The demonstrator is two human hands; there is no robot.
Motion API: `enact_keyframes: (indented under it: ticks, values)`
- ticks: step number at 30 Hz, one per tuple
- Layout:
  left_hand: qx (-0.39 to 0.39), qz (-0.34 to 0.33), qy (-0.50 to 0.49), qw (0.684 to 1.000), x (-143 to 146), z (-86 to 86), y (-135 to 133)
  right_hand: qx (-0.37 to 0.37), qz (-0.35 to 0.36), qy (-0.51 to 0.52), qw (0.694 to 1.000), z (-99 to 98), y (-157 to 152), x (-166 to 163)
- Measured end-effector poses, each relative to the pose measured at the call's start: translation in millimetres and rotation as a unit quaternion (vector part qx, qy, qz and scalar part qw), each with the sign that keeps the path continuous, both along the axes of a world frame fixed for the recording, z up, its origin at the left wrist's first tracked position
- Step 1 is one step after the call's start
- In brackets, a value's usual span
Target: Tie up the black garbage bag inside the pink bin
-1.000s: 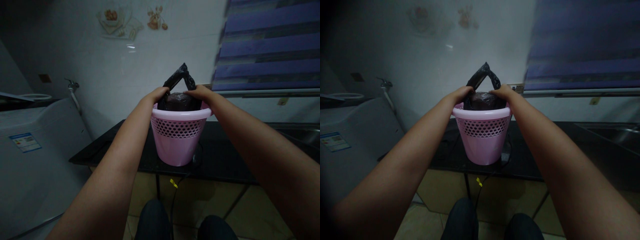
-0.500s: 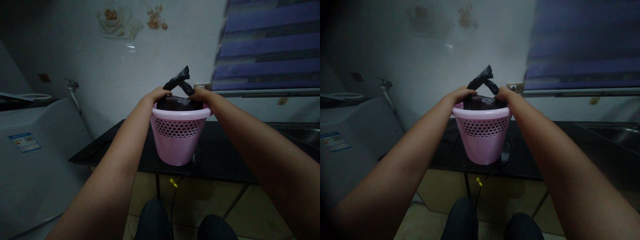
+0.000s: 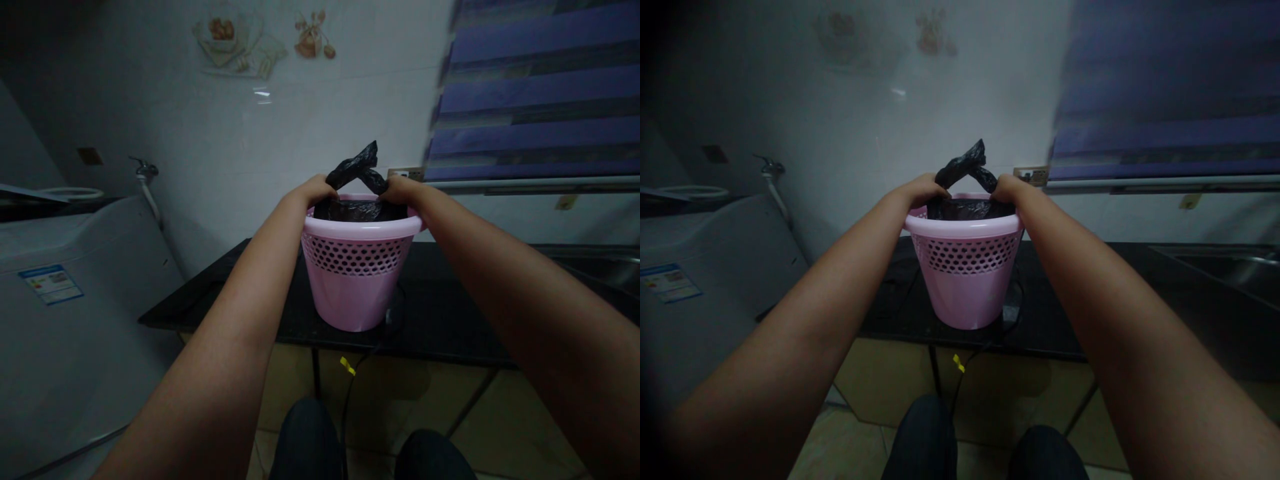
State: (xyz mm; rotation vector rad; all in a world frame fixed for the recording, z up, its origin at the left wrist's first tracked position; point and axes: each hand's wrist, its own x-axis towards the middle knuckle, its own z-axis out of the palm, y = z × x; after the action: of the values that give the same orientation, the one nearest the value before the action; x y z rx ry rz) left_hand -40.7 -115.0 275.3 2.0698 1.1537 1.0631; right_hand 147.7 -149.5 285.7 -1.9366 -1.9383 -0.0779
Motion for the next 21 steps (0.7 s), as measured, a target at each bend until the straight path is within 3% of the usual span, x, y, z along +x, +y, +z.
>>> enact_keyframes:
  ticks: [11,21]
  values:
    - [-0.023,0.050,0.022,0.998,-3.8,-3.0,5.5,-0.025,0.024,-0.025,0.999,-3.7,11.2,7.1]
    - [-0.037,0.064,0.039,0.997,-0.5,-1.3,-7.0,-0.063,0.049,-0.028,0.996,-5.3,15.3,9.1]
